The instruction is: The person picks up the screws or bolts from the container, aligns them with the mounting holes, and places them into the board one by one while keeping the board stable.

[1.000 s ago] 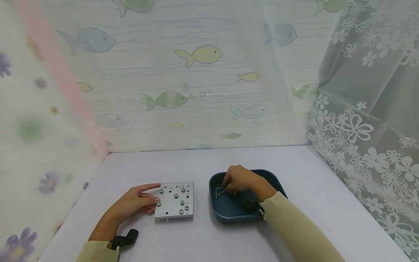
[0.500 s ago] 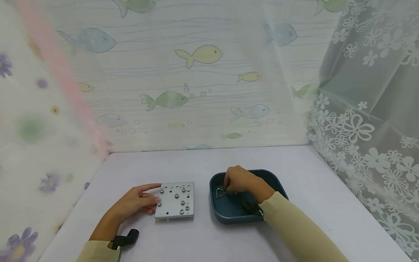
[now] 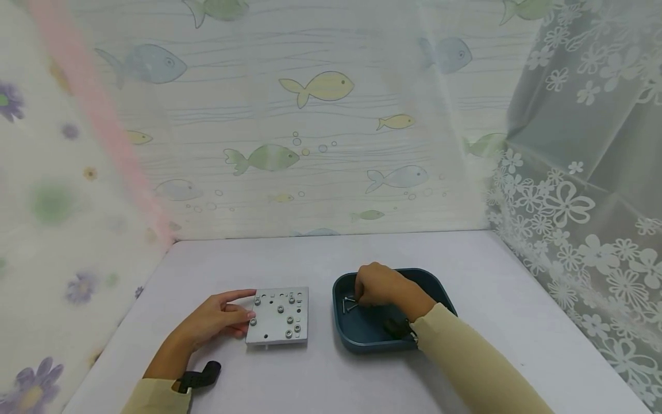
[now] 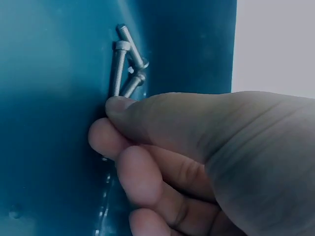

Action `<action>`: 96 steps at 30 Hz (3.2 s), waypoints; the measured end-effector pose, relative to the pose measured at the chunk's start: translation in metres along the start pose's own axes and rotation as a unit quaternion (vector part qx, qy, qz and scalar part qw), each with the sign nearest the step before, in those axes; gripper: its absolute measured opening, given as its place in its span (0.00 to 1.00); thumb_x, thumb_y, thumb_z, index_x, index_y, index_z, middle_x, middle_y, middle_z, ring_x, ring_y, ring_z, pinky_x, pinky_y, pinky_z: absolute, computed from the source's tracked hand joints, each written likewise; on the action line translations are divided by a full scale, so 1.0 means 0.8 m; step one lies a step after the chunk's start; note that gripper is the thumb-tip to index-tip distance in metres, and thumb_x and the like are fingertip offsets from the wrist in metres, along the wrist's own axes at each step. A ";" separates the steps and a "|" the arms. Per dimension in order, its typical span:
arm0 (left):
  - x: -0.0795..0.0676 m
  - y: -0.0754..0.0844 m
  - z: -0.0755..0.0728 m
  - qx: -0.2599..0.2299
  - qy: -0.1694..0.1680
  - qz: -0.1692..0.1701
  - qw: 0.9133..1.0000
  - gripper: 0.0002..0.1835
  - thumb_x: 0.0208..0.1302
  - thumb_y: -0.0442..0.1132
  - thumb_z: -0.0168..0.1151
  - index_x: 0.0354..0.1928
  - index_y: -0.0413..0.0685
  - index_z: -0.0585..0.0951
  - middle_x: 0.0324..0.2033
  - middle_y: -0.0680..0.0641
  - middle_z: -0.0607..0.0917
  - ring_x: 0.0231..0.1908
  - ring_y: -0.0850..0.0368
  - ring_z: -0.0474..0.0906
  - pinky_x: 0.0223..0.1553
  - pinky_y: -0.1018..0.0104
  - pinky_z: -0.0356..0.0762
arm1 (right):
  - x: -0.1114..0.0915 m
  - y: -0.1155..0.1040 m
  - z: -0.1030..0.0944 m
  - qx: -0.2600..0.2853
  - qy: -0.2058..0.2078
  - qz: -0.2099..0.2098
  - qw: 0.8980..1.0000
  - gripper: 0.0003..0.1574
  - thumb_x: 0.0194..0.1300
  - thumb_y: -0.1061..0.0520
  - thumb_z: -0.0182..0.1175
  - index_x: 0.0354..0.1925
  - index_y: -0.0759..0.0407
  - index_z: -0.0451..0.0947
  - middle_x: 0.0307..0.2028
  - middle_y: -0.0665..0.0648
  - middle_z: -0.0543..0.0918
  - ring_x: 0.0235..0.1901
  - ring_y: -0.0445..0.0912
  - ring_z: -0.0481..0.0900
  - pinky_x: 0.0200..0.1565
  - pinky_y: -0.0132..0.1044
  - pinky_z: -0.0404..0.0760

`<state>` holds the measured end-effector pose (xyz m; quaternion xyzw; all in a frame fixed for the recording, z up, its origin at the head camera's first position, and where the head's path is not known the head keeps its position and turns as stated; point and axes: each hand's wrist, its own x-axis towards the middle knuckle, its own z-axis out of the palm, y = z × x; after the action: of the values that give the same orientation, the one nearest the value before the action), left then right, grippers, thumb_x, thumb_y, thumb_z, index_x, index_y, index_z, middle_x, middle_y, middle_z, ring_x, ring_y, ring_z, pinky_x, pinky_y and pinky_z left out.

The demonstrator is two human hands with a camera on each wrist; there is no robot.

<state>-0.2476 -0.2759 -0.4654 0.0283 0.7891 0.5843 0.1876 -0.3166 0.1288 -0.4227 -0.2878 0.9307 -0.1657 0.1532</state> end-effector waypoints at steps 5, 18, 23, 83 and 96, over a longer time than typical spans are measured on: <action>-0.001 0.001 0.000 0.001 -0.001 0.002 1.000 0.45 0.63 0.44 0.75 0.78 0.45 0.64 0.40 0.41 0.90 0.32 0.52 0.87 0.37 0.60 0.89 | -0.003 -0.002 -0.006 -0.019 0.007 0.001 1.000 0.04 0.63 0.59 0.73 0.35 0.49 0.92 0.31 0.43 0.88 0.30 0.38 0.82 0.36 0.36 0.86; -0.003 0.000 -0.001 -0.003 -0.009 0.009 1.000 0.44 0.63 0.43 0.75 0.78 0.44 0.65 0.41 0.41 0.90 0.33 0.53 0.86 0.37 0.61 0.89 | -0.012 -0.015 -0.026 0.016 0.038 -0.035 0.999 0.03 0.67 0.55 0.71 0.39 0.50 0.90 0.30 0.41 0.86 0.32 0.38 0.82 0.39 0.39 0.84; -0.002 -0.001 -0.001 -0.003 -0.007 0.007 1.000 0.44 0.63 0.43 0.75 0.78 0.45 0.64 0.41 0.41 0.90 0.33 0.52 0.86 0.37 0.61 0.89 | -0.016 -0.019 -0.032 0.048 0.060 -0.057 0.995 0.04 0.69 0.52 0.70 0.40 0.49 0.89 0.32 0.39 0.86 0.35 0.38 0.82 0.43 0.40 0.83; -0.003 0.002 -0.001 0.000 -0.002 -0.003 1.000 0.44 0.63 0.45 0.75 0.78 0.44 0.65 0.39 0.42 0.91 0.32 0.53 0.86 0.38 0.61 0.89 | 0.010 -0.153 0.025 0.123 0.077 -0.190 0.971 0.03 0.72 0.51 0.67 0.42 0.44 0.87 0.34 0.34 0.85 0.36 0.31 0.77 0.40 0.25 0.80; -0.003 0.000 -0.003 -0.008 -0.014 0.006 1.000 0.44 0.64 0.43 0.75 0.78 0.42 0.64 0.39 0.42 0.91 0.32 0.54 0.86 0.37 0.61 0.89 | 0.021 -0.175 0.052 0.090 0.088 -0.198 0.972 0.02 0.72 0.51 0.67 0.42 0.45 0.87 0.34 0.35 0.84 0.34 0.29 0.75 0.37 0.21 0.77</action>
<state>-0.2463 -0.2783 -0.4643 0.0396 0.7813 0.5913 0.1958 -0.2460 0.0004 -0.4080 -0.4353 0.8464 -0.3006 0.0604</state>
